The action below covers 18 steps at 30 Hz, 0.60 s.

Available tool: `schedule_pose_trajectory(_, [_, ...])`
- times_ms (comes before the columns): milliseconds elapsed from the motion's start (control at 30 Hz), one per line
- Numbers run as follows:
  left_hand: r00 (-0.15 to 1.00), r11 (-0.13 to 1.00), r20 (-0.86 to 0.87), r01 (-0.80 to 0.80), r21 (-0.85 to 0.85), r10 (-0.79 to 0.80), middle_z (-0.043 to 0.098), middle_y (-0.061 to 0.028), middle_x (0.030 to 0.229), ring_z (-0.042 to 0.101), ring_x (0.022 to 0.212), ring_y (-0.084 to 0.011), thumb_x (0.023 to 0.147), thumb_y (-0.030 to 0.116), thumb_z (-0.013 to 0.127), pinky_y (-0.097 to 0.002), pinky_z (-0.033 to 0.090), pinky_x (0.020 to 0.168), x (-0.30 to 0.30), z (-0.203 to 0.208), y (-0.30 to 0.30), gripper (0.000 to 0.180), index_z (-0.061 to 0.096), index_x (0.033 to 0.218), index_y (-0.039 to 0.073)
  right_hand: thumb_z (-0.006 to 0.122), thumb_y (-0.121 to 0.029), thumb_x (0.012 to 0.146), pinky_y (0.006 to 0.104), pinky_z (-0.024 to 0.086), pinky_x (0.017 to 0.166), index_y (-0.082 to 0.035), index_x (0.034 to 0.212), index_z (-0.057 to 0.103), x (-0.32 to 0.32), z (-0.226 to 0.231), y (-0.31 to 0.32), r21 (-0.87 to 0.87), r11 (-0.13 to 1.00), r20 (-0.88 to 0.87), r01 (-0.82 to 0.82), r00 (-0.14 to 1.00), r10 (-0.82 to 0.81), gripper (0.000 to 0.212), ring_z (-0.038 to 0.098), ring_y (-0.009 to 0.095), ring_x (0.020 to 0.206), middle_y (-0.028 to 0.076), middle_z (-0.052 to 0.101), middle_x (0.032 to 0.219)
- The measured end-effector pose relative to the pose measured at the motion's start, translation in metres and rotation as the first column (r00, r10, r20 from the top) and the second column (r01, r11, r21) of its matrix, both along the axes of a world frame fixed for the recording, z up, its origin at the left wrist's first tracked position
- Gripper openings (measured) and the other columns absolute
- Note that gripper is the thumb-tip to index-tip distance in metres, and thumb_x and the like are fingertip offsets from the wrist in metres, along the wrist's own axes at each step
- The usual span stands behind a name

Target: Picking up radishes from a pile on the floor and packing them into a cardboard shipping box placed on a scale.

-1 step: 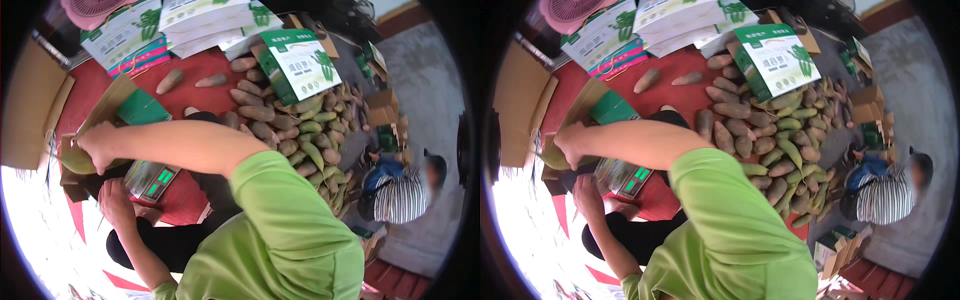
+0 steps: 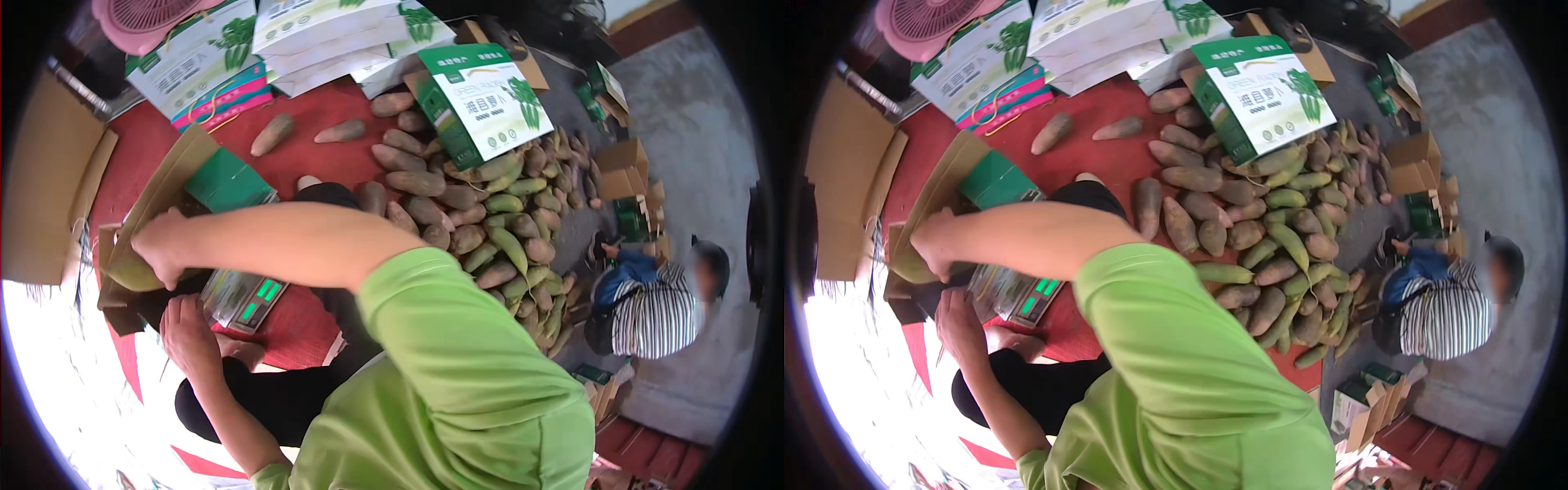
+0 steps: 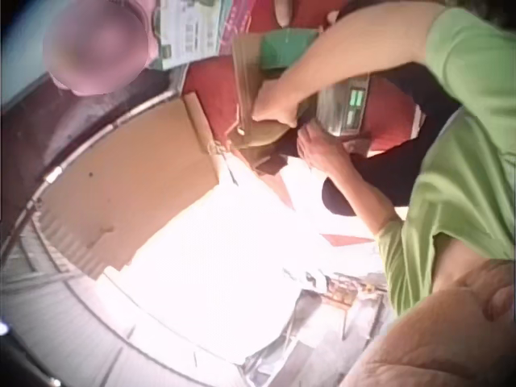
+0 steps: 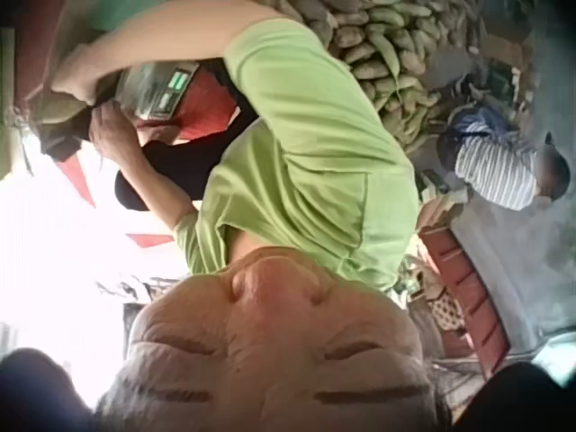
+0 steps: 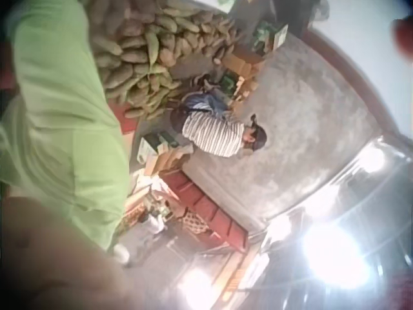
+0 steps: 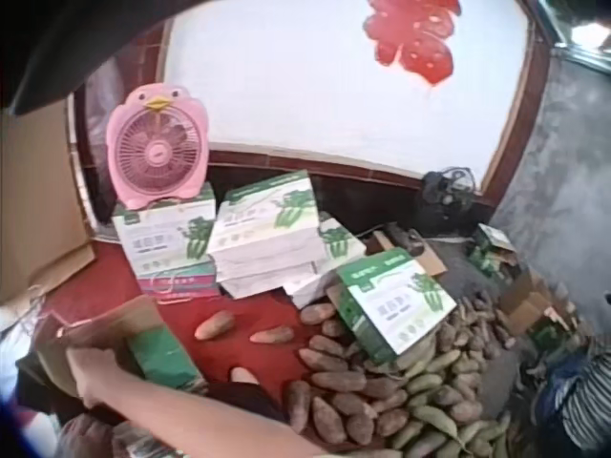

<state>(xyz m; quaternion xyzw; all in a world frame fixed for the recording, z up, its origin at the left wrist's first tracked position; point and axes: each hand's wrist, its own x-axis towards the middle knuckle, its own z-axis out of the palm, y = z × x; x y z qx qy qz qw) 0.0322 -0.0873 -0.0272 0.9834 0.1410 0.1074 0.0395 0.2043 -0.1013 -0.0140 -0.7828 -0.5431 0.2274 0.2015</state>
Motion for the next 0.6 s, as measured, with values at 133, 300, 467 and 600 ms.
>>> schedule_pose_trajectory(133, [1.000, 0.999, -0.005, -0.018, -0.031, 0.018, 0.060, -0.0127, 0.095, 0.058, 0.089, -0.0355, 0.086, 0.008, 0.054, -0.0442, 0.046, 0.075, -0.012, 0.004, 0.001, 0.014, 0.060, 0.097, 0.005, 0.082, -0.023, 0.061, 0.0501, 0.042, 0.076, -0.014, 0.108, 0.070, -0.035, -0.044, 0.047, -0.256, 0.961, 0.199, -0.100, 0.968, 0.153, 0.049, 0.063, 0.023, 0.102, 0.006, 0.068, 0.108])
schedule_pose_trajectory(300, [1.000, 0.997, -0.017, 0.024, -0.077, -0.026, 0.060, -0.0136, 0.098, 0.059, 0.090, -0.0361, 0.088, 0.008, 0.052, -0.0451, 0.047, 0.070, 0.000, 0.002, -0.006, 0.013, 0.058, 0.099, 0.005, 0.078, -0.022, 0.065, 0.0532, 0.044, 0.078, -0.013, 0.111, 0.069, -0.032, -0.081, 0.067, -0.370, 0.928, 0.132, 0.054, 0.991, -0.005, 0.048, 0.061, 0.025, 0.106, 0.006, 0.067, 0.114])
schedule_pose_trajectory(467, [1.000, 0.999, -0.017, -0.024, -0.032, 0.023, 0.060, -0.0112, 0.097, 0.060, 0.088, -0.0340, 0.088, 0.008, 0.053, -0.0437, 0.047, 0.070, -0.013, 0.000, 0.005, 0.013, 0.060, 0.099, 0.006, 0.073, -0.022, 0.070, 0.0458, 0.050, 0.079, -0.013, 0.108, 0.069, -0.036, -0.012, 0.033, -0.071, 0.976, 0.052, -0.206, 0.976, 0.209, 0.039, 0.064, 0.026, 0.101, 0.010, 0.069, 0.105])
schedule_pose_trajectory(600, [1.000, 0.996, 0.015, 0.012, -0.089, -0.010, 0.061, -0.0084, 0.094, 0.061, 0.085, -0.0308, 0.088, 0.008, 0.055, -0.0409, 0.048, 0.068, -0.004, 0.001, -0.008, 0.012, 0.061, 0.098, 0.006, 0.069, -0.028, 0.074, 0.0413, 0.052, 0.072, -0.010, 0.103, 0.066, 0.000, 0.034, -0.078, 0.546, 0.836, -0.031, 0.054, 0.999, -0.045, 0.034, 0.067, 0.030, 0.087, 0.010, 0.069, 0.089])
